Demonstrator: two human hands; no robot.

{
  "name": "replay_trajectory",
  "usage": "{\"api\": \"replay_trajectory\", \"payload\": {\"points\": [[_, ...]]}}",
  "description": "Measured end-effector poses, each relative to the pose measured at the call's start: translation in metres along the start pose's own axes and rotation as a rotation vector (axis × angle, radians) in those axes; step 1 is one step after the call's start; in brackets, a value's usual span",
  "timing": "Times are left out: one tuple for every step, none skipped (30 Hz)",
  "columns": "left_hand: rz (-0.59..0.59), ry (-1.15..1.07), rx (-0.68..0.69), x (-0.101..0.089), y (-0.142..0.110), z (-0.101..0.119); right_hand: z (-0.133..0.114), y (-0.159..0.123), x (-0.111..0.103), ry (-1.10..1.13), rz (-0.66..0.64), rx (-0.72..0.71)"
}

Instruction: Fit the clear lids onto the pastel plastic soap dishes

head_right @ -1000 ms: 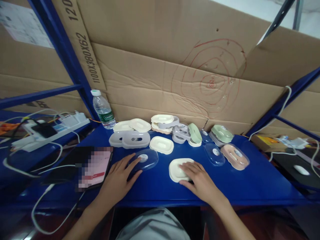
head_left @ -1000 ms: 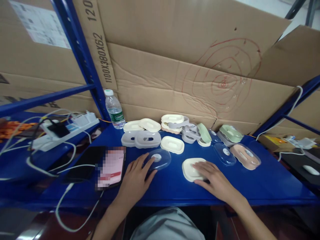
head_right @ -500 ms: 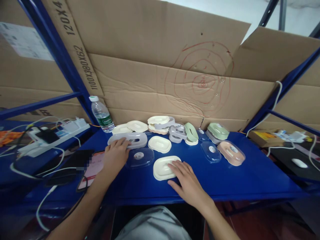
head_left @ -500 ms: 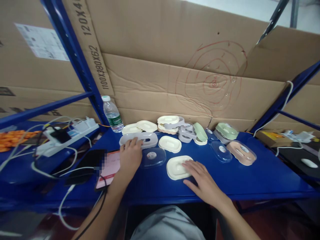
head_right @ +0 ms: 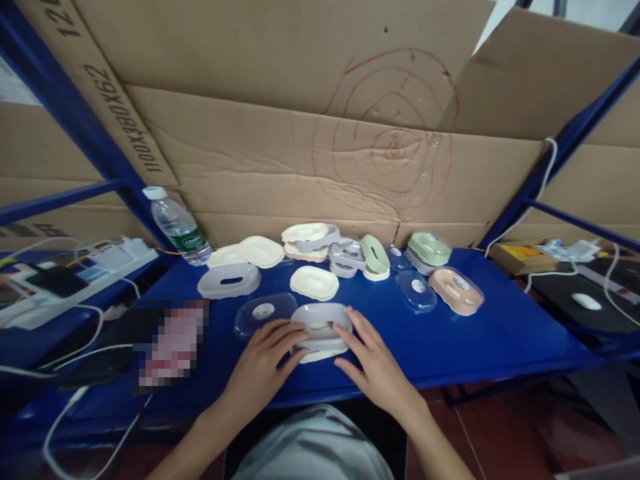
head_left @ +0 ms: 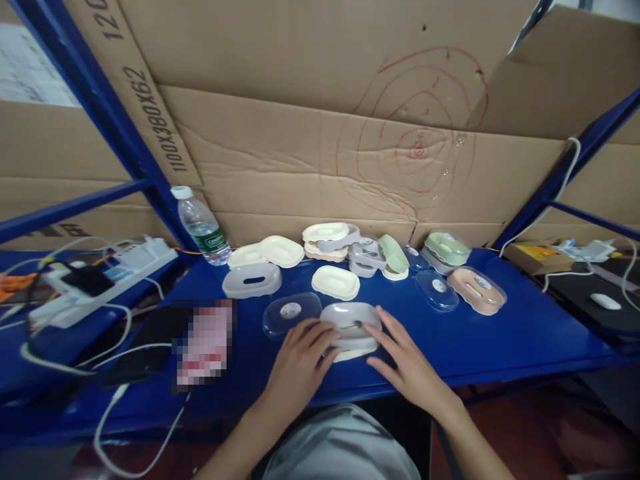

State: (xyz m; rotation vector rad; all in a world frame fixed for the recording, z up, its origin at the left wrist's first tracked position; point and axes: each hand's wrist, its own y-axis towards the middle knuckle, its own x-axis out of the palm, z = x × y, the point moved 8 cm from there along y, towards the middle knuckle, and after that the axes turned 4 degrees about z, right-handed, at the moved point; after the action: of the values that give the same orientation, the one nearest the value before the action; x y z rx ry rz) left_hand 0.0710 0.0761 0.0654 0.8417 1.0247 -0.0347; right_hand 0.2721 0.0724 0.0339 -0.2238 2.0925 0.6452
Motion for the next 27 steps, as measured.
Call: {"api": "replay_trajectory", "payload": {"points": [[-0.015,-0.002,0.011,0.003,-0.002,0.003,0.0,0.0,0.001,0.017,-0.021,0.001],[-0.027,-0.003,0.021,0.006,-0.003,0.005,0.001,0.001,0.001,0.042,-0.032,0.01],[-0.038,-0.005,0.028,0.008,-0.004,0.007,0.002,0.002,0.0,0.069,-0.033,0.025],[-0.049,-0.007,0.035,0.009,-0.005,0.009,0.003,0.003,-0.001,0.095,-0.029,0.04],[-0.057,-0.009,0.043,0.01,-0.006,0.01,0.004,0.003,-0.002,0.115,-0.026,0.052],[-0.066,-0.011,0.052,0.011,-0.007,0.012,0.004,0.004,-0.002,0.125,-0.028,0.056],[-0.073,-0.012,0.062,0.012,-0.008,0.013,0.004,0.004,-0.002,0.124,-0.033,0.053],[-0.078,-0.012,0.074,0.013,-0.009,0.014,0.003,0.004,-0.001,0.114,-0.041,0.046],[-0.082,-0.012,0.086,0.014,-0.01,0.015,0.002,0.004,0.0,0.098,-0.049,0.036],[-0.083,-0.014,0.099,0.015,-0.011,0.016,0.002,0.003,0.001,0.08,-0.056,0.026],[-0.079,-0.017,0.111,0.016,-0.012,0.016,0.001,0.003,0.002,0.061,-0.061,0.017],[-0.071,-0.019,0.118,0.015,-0.013,0.015,0.001,0.003,0.002,0.044,-0.061,0.011],[-0.059,-0.022,0.122,0.014,-0.014,0.014,0.001,0.003,0.003,0.031,-0.059,0.008],[-0.047,-0.025,0.12,0.013,-0.016,0.012,0.0,0.003,0.002,0.021,-0.056,0.005],[-0.04,-0.027,0.115,0.012,-0.017,0.01,0.0,0.003,0.002,0.013,-0.054,0.002],[-0.041,-0.03,0.111,0.01,-0.018,0.008,-0.001,0.003,0.001,0.008,-0.051,-0.001],[-0.05,-0.032,0.107,0.009,-0.02,0.007,-0.002,0.003,0.0,0.007,-0.049,-0.004],[-0.067,-0.032,0.105,0.008,-0.021,0.005,-0.002,0.003,-0.001,0.007,-0.049,-0.006],[-0.087,-0.031,0.105,0.007,-0.021,0.004,-0.002,0.003,-0.001,0.008,-0.048,-0.006],[-0.104,-0.029,0.101,0.005,-0.022,0.003,-0.001,0.003,-0.001,0.008,-0.047,-0.006],[-0.116,-0.029,0.094,0.003,-0.022,0.001,0.0,0.002,-0.001,0.006,-0.048,-0.006],[-0.12,-0.029,0.084,0.001,-0.021,-0.001,0.001,0.001,0.0,0.002,-0.047,-0.006],[-0.118,-0.032,0.07,-0.002,-0.02,-0.004,0.003,0.001,0.001,-0.003,-0.049,-0.007],[-0.115,-0.035,0.059,-0.005,-0.019,-0.006,0.004,0.0,0.002,-0.01,-0.05,-0.007],[-0.113,-0.041,0.046,-0.007,-0.018,-0.009,0.006,-0.001,0.004,-0.019,-0.051,-0.008],[-0.117,-0.05,0.036,-0.009,-0.018,-0.011,0.007,-0.001,0.006,-0.031,-0.051,-0.008],[-0.124,-0.061,0.031,-0.009,-0.017,-0.012,0.007,-0.001,0.007,-0.046,-0.049,-0.008]]}}
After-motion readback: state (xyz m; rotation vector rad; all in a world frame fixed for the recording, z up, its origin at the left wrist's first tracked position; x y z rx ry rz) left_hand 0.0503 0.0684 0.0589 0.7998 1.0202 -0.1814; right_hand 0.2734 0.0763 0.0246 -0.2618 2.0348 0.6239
